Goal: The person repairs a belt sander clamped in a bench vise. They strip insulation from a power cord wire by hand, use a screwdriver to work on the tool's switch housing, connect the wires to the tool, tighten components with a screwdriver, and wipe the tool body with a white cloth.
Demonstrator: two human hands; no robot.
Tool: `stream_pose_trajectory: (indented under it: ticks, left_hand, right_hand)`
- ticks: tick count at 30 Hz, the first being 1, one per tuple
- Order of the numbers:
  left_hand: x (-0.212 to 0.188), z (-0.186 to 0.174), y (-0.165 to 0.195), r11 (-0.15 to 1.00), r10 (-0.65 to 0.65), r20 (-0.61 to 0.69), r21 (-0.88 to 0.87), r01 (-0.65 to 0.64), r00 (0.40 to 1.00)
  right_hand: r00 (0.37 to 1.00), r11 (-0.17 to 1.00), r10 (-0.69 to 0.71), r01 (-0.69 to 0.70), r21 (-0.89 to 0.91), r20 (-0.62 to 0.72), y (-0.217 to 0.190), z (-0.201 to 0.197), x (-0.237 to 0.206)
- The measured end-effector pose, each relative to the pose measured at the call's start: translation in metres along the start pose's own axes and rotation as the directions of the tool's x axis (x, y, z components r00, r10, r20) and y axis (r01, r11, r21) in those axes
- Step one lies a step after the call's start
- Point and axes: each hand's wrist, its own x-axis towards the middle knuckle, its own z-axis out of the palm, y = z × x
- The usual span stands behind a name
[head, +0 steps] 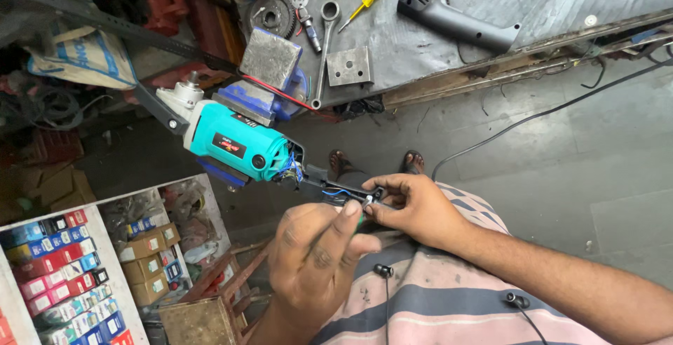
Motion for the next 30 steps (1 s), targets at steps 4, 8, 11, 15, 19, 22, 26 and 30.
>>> stream_pose_trajectory:
  ticks: [4, 8, 11, 15, 19, 22, 26, 30]
  left_hand:
    - [0.011, -0.004, 0.005, 0.998, 0.008, 0.032, 0.067, -0.010, 0.999]
    - [0.031, -0.006, 0.003, 0.996, 0.054, 0.128, 0.062, -0.062, 0.990]
    - [0.040, -0.002, -0.003, 0.994, 0.088, 0.204, -0.082, -0.072, 0.975]
    - [0.036, 0.007, -0.004, 0.950, -0.043, 0.068, -0.305, 0.062, 0.997]
    - [0.028, 0.008, -0.006, 0.917, -0.179, 0.032, -0.356, 0.178, 0.983]
    - [0.024, 0.005, -0.009, 0.785, -0.233, 0.088, -0.570, 0.241, 0.969]
    - [0.023, 0.008, -0.013, 0.447, -0.314, 0.255, -0.810, 0.380, 0.914]
    - [0.028, 0.024, -0.022, 0.228, -0.207, 0.415, -0.860, 0.456, 0.886]
  right_hand:
    - [1.000, 1.000, 0.006, -0.007, 0.024, 0.015, -0.001, 0.000, 0.000]
    - [0.996, 0.995, -0.094, 0.093, -0.025, -0.006, -0.003, 0.000, -0.001]
    - [0.980, 0.977, -0.199, 0.199, -0.074, 0.009, -0.006, -0.001, -0.004]
    - [0.972, 0.966, -0.234, 0.234, -0.111, 0.012, -0.015, 0.000, -0.006]
    - [0.997, 0.995, -0.071, 0.070, -0.073, -0.007, -0.023, 0.006, -0.006]
    - [0.997, 0.997, -0.082, 0.082, 0.011, -0.004, -0.028, 0.009, -0.006]
    - [0.991, 0.991, -0.136, 0.136, -0.008, -0.013, -0.030, 0.011, -0.008]
    - [0.989, 0.964, -0.129, 0.108, -0.242, -0.072, -0.029, 0.011, -0.009]
